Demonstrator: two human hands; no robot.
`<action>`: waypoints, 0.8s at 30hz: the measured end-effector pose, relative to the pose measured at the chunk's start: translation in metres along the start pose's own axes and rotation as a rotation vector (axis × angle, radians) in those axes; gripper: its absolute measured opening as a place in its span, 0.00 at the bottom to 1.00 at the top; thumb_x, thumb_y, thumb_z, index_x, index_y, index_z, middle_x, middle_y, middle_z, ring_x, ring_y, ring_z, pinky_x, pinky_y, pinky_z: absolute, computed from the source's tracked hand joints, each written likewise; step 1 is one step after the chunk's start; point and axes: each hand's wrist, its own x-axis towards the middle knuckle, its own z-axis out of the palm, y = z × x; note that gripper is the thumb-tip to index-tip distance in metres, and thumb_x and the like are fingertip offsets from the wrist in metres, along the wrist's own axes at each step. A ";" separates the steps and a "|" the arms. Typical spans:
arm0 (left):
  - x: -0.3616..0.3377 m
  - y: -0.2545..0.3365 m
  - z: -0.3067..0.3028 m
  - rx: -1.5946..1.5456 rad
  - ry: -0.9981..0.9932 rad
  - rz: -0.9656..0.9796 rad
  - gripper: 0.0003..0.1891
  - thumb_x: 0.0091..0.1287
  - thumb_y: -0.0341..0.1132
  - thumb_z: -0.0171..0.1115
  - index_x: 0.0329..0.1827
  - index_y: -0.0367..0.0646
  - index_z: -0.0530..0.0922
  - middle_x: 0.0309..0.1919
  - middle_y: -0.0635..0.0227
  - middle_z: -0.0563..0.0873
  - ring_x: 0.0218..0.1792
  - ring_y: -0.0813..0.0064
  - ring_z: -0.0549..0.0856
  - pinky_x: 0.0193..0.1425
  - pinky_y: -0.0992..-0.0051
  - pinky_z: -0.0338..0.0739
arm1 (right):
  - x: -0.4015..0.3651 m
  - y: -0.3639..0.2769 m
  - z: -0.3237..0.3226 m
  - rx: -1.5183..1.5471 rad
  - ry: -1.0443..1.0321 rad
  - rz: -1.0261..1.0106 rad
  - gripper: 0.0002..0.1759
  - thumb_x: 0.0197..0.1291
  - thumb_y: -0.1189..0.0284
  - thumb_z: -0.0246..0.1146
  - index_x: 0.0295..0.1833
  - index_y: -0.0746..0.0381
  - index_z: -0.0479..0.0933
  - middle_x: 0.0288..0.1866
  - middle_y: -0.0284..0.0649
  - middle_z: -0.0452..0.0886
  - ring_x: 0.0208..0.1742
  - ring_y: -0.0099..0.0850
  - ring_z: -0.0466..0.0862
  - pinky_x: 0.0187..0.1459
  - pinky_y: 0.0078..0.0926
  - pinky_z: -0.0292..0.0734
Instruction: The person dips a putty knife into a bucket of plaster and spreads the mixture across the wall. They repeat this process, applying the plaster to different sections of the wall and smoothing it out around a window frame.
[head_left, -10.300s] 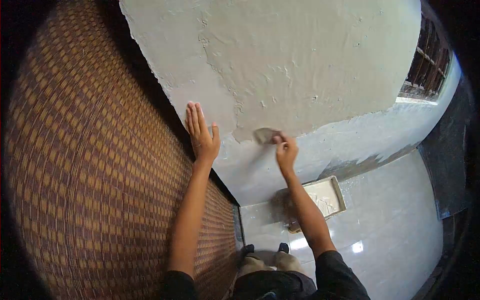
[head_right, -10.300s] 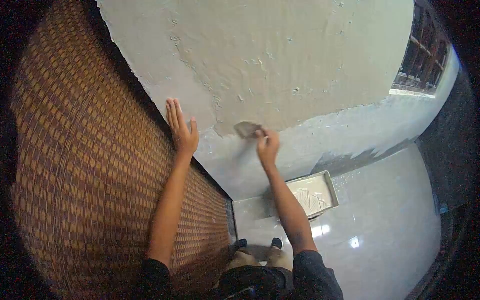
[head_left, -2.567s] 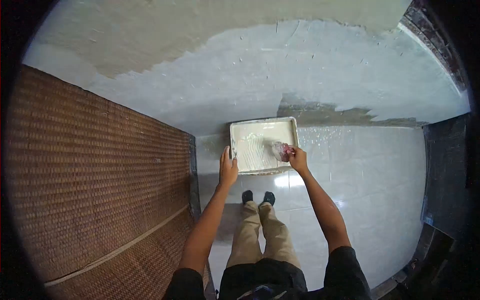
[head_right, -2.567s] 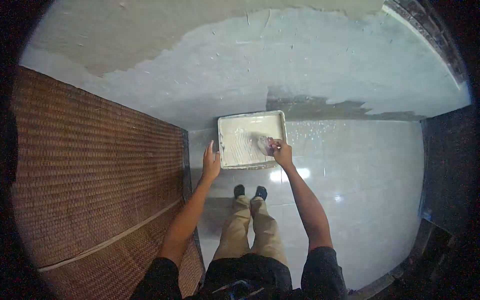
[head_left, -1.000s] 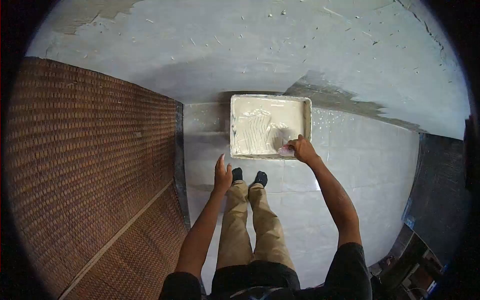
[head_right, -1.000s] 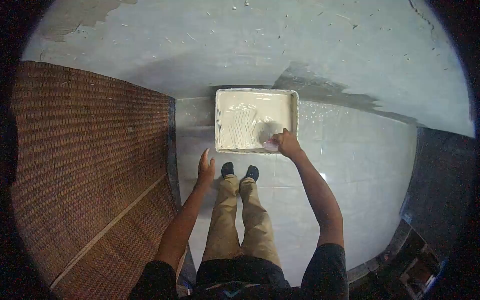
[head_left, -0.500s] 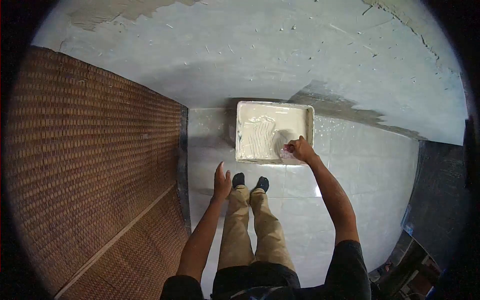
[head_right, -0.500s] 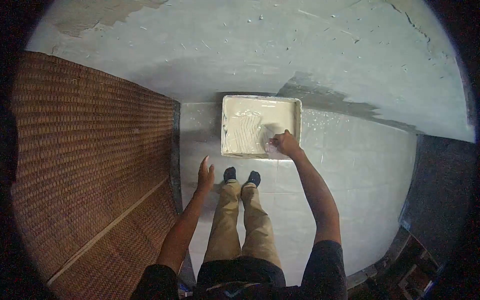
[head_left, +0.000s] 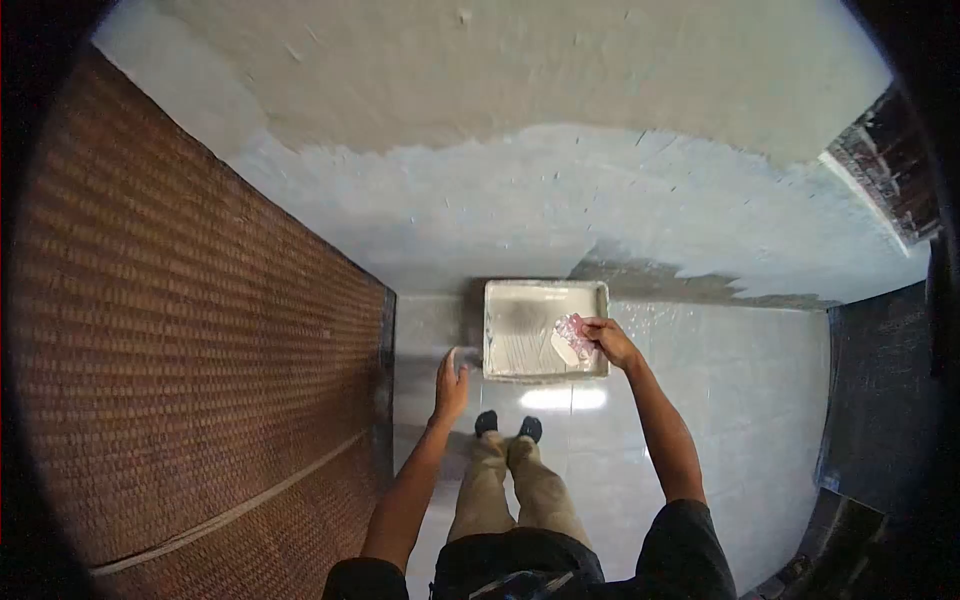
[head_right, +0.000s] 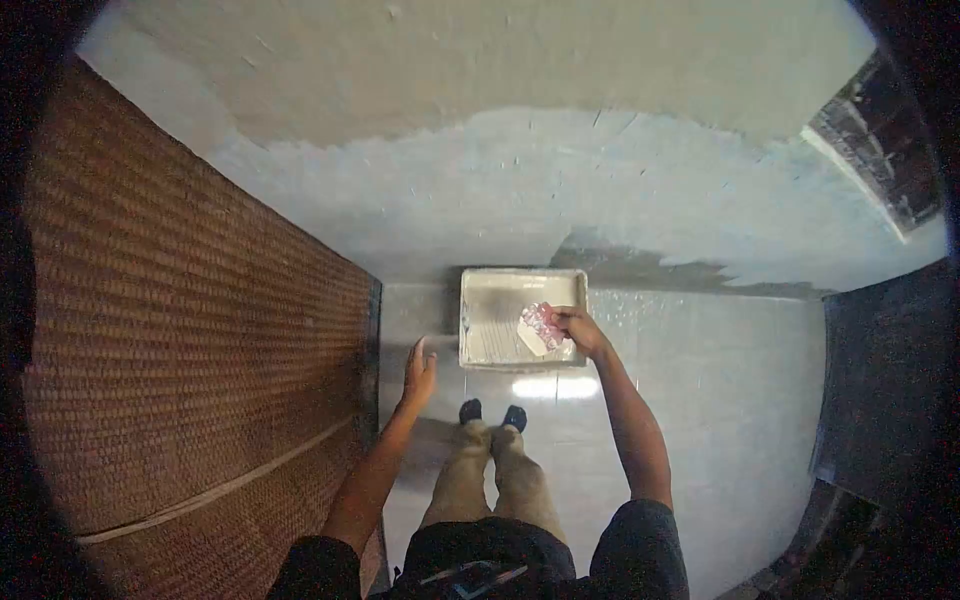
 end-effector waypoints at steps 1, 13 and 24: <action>0.007 0.014 -0.007 -0.003 0.013 0.032 0.25 0.72 0.35 0.51 0.71 0.37 0.63 0.67 0.47 0.69 0.69 0.50 0.67 0.72 0.59 0.60 | -0.015 -0.021 0.009 0.107 -0.005 -0.024 0.13 0.68 0.72 0.60 0.54 0.66 0.78 0.45 0.33 0.82 0.44 0.22 0.79 0.50 0.21 0.74; 0.088 0.197 -0.087 -0.167 0.164 0.472 0.26 0.72 0.35 0.50 0.72 0.39 0.62 0.69 0.49 0.67 0.70 0.51 0.66 0.73 0.60 0.60 | -0.140 -0.219 0.055 0.291 -0.105 -0.538 0.17 0.66 0.70 0.63 0.59 0.61 0.74 0.43 0.27 0.81 0.40 0.18 0.78 0.44 0.19 0.75; 0.091 0.327 -0.155 -0.316 0.326 0.939 0.25 0.71 0.32 0.51 0.70 0.38 0.64 0.67 0.50 0.70 0.69 0.52 0.68 0.73 0.60 0.61 | -0.219 -0.299 0.046 0.237 0.106 -0.859 0.18 0.65 0.72 0.64 0.59 0.62 0.74 0.42 0.29 0.81 0.37 0.21 0.78 0.42 0.20 0.75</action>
